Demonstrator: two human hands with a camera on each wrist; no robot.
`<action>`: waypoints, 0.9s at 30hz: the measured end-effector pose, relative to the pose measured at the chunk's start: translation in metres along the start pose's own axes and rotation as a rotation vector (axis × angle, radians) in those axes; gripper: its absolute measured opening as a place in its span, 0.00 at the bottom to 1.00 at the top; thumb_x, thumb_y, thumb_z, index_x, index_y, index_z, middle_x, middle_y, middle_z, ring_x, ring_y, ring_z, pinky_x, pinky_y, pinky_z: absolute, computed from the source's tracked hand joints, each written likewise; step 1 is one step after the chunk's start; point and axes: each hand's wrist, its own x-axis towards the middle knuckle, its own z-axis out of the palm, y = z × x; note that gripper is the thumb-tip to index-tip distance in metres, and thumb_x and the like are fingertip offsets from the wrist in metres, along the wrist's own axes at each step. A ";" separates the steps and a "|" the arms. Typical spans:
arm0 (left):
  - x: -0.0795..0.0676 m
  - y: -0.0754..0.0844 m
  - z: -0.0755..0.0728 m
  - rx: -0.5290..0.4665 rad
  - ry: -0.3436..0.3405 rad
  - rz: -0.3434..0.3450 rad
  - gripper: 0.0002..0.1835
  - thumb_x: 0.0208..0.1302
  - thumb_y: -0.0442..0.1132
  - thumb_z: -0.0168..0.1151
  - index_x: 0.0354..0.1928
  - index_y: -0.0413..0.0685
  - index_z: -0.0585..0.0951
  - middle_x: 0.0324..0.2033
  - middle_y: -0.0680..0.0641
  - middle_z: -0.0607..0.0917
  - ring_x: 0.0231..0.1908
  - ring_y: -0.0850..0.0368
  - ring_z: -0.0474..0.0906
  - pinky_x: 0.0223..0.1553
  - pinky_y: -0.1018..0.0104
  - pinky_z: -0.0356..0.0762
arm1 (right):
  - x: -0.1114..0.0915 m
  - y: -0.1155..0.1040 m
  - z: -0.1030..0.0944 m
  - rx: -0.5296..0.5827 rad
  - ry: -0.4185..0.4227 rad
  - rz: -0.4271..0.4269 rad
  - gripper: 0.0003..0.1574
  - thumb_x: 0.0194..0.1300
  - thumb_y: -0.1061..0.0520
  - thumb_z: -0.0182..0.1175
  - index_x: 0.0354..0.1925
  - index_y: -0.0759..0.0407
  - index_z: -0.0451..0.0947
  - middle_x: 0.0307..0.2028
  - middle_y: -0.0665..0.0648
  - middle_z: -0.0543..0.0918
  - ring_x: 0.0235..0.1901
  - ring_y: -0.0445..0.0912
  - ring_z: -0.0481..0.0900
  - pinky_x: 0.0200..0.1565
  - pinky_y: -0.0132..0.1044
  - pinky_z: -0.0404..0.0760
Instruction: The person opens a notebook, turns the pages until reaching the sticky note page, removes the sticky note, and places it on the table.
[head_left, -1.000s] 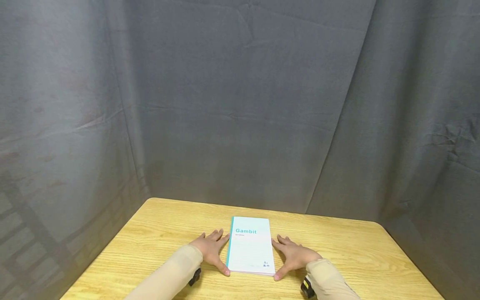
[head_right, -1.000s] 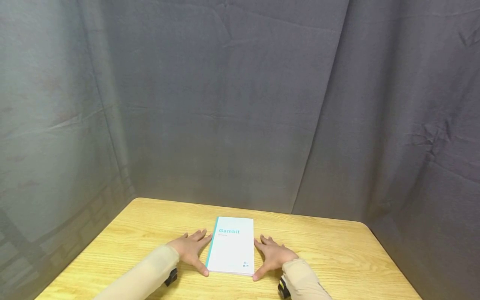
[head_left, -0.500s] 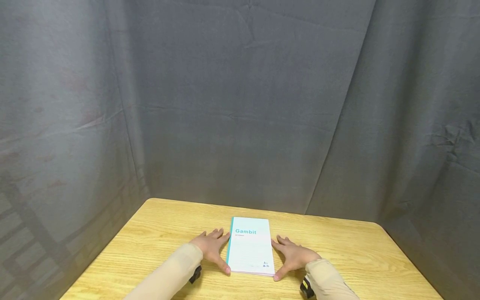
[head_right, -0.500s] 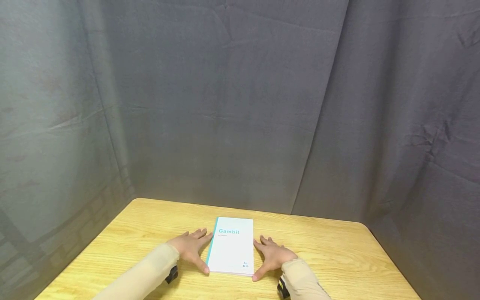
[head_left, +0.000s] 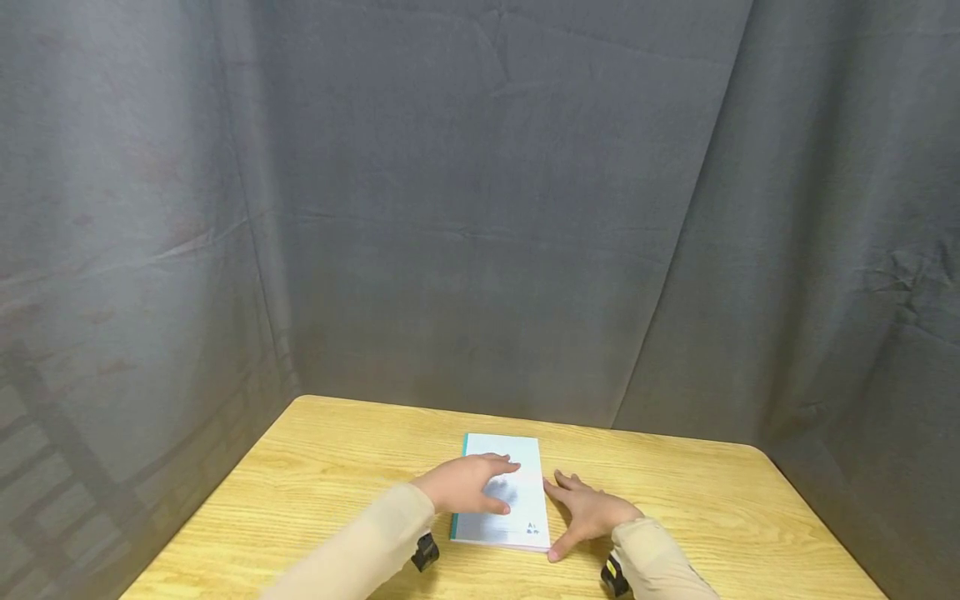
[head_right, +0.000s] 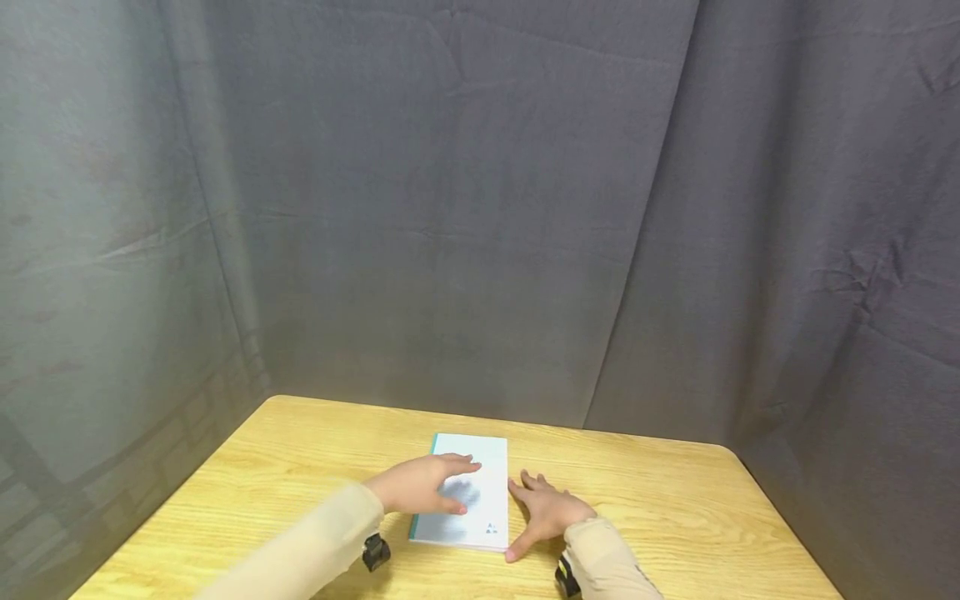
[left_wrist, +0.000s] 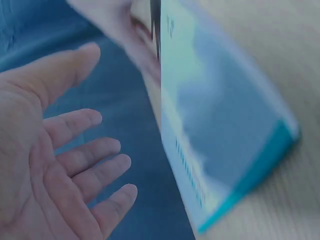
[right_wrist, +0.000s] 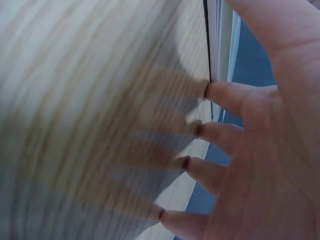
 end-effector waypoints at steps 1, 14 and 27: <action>0.001 0.006 0.002 0.010 -0.006 0.008 0.34 0.60 0.57 0.65 0.68 0.60 0.70 0.68 0.51 0.70 0.68 0.55 0.65 0.64 0.57 0.68 | 0.000 0.000 0.000 -0.005 0.002 0.002 0.73 0.37 0.30 0.75 0.73 0.60 0.56 0.73 0.70 0.53 0.70 0.71 0.49 0.59 0.77 0.53; 0.012 0.039 0.031 0.171 -0.150 0.087 0.34 0.54 0.59 0.67 0.66 0.71 0.71 0.68 0.54 0.68 0.67 0.59 0.65 0.58 0.56 0.75 | -0.004 -0.005 -0.001 0.019 -0.016 0.013 0.72 0.38 0.31 0.74 0.73 0.59 0.55 0.73 0.70 0.51 0.70 0.72 0.47 0.58 0.79 0.50; 0.018 0.042 0.040 0.255 -0.200 0.043 0.32 0.56 0.60 0.63 0.65 0.80 0.69 0.68 0.53 0.68 0.66 0.58 0.66 0.54 0.54 0.78 | -0.002 -0.002 -0.001 0.009 -0.023 0.018 0.73 0.38 0.29 0.73 0.73 0.58 0.54 0.73 0.69 0.51 0.71 0.71 0.47 0.59 0.77 0.50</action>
